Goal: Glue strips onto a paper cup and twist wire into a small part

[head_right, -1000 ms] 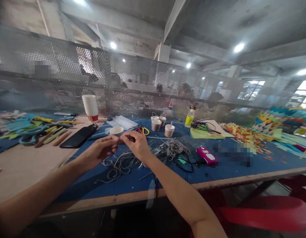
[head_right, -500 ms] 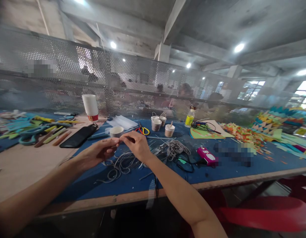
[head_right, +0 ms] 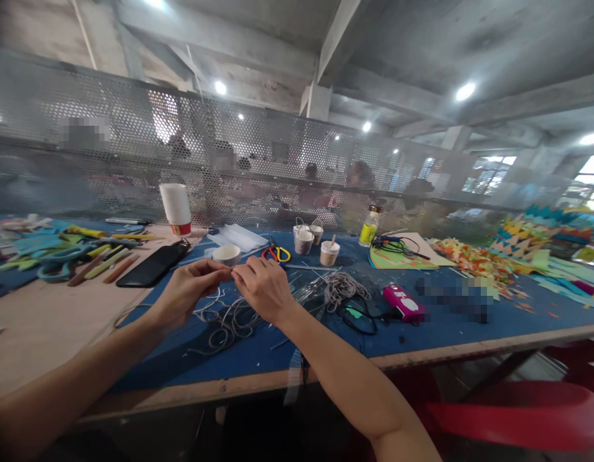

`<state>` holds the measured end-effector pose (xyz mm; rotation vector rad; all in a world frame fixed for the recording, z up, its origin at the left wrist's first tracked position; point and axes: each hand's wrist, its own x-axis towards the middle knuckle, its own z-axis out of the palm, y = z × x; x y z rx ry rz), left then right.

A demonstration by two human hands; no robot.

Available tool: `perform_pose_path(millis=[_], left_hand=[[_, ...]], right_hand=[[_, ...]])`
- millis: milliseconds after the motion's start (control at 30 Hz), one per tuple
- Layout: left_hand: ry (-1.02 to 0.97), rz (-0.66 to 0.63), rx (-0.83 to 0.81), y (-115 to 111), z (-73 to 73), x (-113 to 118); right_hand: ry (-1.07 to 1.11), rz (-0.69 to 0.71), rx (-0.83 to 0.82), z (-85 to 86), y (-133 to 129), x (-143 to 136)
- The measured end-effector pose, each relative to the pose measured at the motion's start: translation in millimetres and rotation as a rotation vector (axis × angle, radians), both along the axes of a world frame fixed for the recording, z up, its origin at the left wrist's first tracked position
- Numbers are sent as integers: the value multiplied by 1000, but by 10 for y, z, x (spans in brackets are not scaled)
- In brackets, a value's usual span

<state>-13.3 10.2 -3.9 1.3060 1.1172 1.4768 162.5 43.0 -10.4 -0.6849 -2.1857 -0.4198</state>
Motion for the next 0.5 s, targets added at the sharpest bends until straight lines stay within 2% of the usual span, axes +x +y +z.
perform_pose_path(millis=[333,433,500], left_hand=[[165,22,76,-8,-14,-20],[215,11,74,-20,6,-16],[238,-7,61,-21,15,-21]], right_hand=[[16,17,10,28,4,19],[60,55,-82,31,9,19],[150,110,-230,31,31,13]])
